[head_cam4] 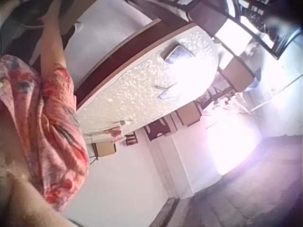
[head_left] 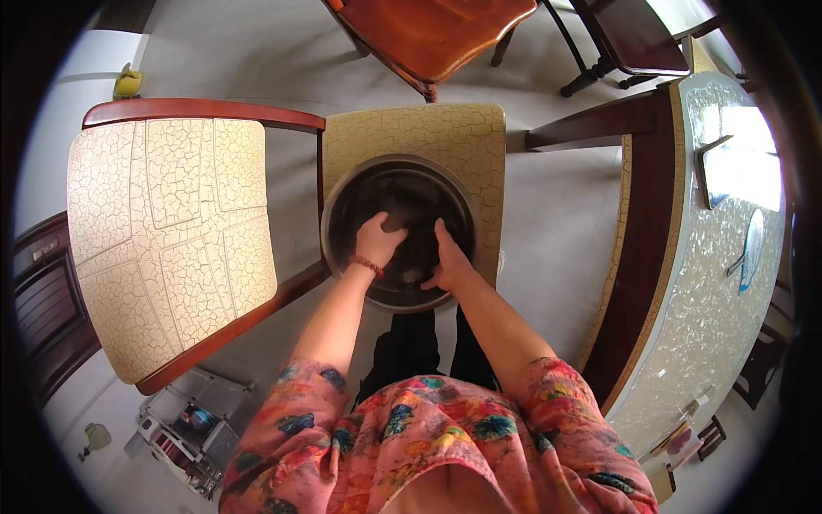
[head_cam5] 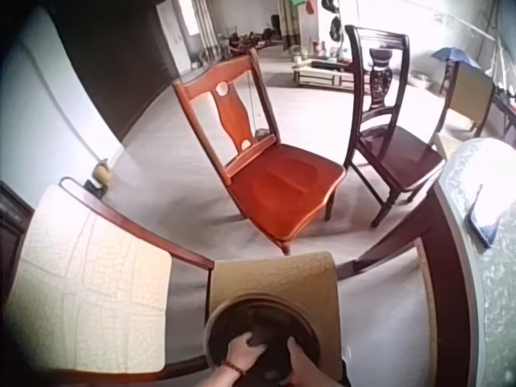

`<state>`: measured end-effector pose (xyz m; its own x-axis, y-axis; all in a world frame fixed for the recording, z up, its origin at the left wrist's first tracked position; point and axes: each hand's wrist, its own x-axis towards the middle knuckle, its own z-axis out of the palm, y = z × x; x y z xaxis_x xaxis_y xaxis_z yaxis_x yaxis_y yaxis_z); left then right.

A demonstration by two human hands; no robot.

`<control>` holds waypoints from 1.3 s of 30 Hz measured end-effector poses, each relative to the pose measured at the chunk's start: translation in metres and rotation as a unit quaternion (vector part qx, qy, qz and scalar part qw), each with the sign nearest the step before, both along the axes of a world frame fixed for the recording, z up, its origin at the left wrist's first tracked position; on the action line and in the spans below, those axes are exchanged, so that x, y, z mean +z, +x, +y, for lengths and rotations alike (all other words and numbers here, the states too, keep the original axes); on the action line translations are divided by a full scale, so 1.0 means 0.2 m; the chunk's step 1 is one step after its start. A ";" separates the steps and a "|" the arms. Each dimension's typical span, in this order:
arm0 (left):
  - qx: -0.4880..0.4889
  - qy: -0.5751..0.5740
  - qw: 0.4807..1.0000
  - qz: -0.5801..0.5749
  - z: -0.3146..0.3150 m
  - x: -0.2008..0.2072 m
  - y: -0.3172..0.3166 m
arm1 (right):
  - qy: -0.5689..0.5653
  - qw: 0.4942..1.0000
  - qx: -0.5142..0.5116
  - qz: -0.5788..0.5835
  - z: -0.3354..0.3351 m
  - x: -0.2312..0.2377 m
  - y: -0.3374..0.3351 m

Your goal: The person wrings out a cloth in a metal bowl of water, then walks around the room and wipes the tiled floor with the cloth. The person also moves a wooden chair to clean underneath it before returning it to its original position.

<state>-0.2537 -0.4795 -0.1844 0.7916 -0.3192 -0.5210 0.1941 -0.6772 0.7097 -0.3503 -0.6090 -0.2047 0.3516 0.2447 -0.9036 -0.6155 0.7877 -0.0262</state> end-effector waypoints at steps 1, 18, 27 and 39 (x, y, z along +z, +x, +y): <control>0.012 -0.033 0.999 0.040 0.00 0.10 -0.01 | -0.004 1.000 -0.003 0.026 0.01 0.00 0.03; -0.018 0.115 0.982 -0.150 0.03 -0.02 0.00 | -0.200 0.977 0.028 0.073 0.06 0.20 0.22; -0.144 0.249 0.933 -0.218 0.11 0.00 0.00 | -0.477 0.731 0.479 -0.098 -0.04 0.26 0.15; -0.334 0.324 0.882 -0.077 0.05 -0.14 -0.03 | -0.586 0.392 0.685 -0.183 0.11 0.00 0.10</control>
